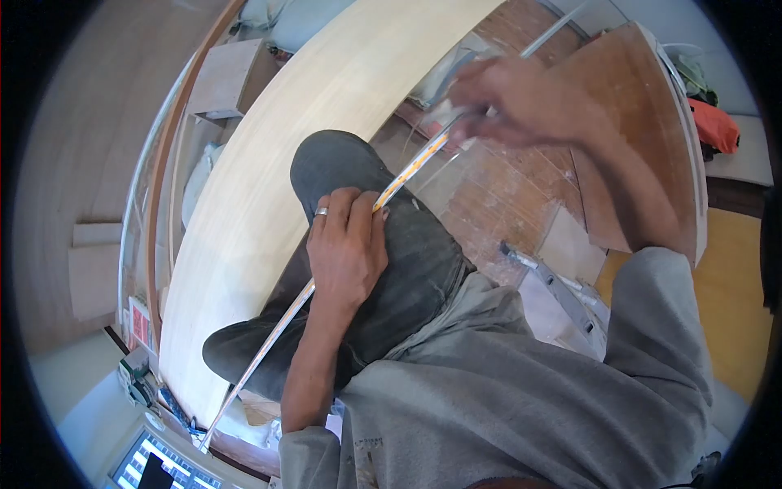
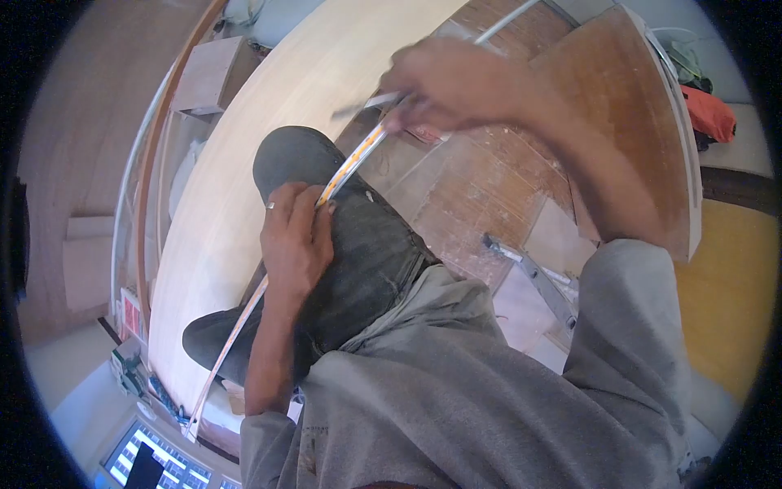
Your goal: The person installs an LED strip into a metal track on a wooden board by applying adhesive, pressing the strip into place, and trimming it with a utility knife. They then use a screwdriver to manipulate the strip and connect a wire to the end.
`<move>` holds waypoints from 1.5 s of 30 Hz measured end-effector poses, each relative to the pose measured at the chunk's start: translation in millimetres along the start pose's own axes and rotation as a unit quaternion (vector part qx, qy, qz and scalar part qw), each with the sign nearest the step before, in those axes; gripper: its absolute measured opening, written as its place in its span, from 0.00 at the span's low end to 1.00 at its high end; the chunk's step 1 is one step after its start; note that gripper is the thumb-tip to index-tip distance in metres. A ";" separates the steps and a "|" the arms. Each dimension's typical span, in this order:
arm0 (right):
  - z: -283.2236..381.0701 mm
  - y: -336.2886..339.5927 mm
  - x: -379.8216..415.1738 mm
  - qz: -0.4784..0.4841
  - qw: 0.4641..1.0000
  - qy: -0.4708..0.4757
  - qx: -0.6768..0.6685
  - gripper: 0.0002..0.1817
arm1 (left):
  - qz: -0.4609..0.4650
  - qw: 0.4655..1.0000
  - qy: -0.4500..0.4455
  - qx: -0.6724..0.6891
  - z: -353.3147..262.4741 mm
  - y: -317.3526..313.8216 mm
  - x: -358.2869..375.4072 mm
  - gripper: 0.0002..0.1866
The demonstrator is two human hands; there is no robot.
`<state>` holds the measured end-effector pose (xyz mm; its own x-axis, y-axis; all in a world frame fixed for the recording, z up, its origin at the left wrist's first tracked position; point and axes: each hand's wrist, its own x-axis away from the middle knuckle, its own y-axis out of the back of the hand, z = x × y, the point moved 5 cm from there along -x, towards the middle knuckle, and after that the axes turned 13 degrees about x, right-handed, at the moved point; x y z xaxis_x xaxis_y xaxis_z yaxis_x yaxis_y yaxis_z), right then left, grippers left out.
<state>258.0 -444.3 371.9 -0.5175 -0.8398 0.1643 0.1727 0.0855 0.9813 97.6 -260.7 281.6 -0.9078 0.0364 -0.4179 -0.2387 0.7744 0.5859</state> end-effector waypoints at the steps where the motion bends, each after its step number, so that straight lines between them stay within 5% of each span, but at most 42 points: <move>1: -18.7 5.1 3.1 -0.027 0.999 -0.008 0.019 0.18 | 0.000 1.000 0.001 0.002 -0.8 2.4 -1.9 0.11; 4: -57.4 21.0 15.1 -0.052 0.996 -0.064 0.039 0.19 | 0.025 0.994 0.063 0.087 2.4 16.2 -10.3 0.09; 6: -76.5 36.1 18.3 -0.051 0.991 -0.113 0.041 0.20 | 0.132 0.900 0.309 0.277 18.4 13.8 -8.3 0.09; 8: -92.1 35.8 21.7 0.081 0.981 -0.176 0.007 0.22 | 0.131 0.864 0.336 0.351 24.9 13.1 -9.8 0.10; 12: -88.4 36.4 30.2 0.004 0.987 -0.159 -0.023 0.23 | 0.157 0.795 0.389 0.438 39.5 8.3 -7.0 0.16; 30: -94.5 30.4 24.6 0.036 0.986 -0.161 0.005 0.27 | 0.168 0.802 0.380 0.429 49.6 2.6 -6.1 0.12; 36: -83.3 13.0 23.5 0.008 0.993 -0.113 0.015 0.18 | 0.172 0.810 0.374 0.418 49.9 2.8 -7.0 0.07; 38: -61.9 8.6 22.7 -0.020 0.996 -0.034 0.076 0.16 | 0.166 0.808 0.383 0.415 49.1 1.0 -6.9 0.06; 41: -6.1 5.5 18.1 0.012 0.997 -0.061 0.041 0.18 | 0.160 0.807 0.398 0.407 49.5 0.1 -6.8 0.05; 45: 56.0 -22.6 14.1 -0.076 0.996 -0.032 -0.036 0.21 | 0.159 0.808 0.396 0.406 51.2 0.4 -7.3 0.05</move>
<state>199.8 -428.0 357.7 -0.5938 -0.8043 0.0220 0.1460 -0.0808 0.9860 121.8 -228.3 249.3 -0.8914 0.1480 0.4283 0.0631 0.9765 -0.2061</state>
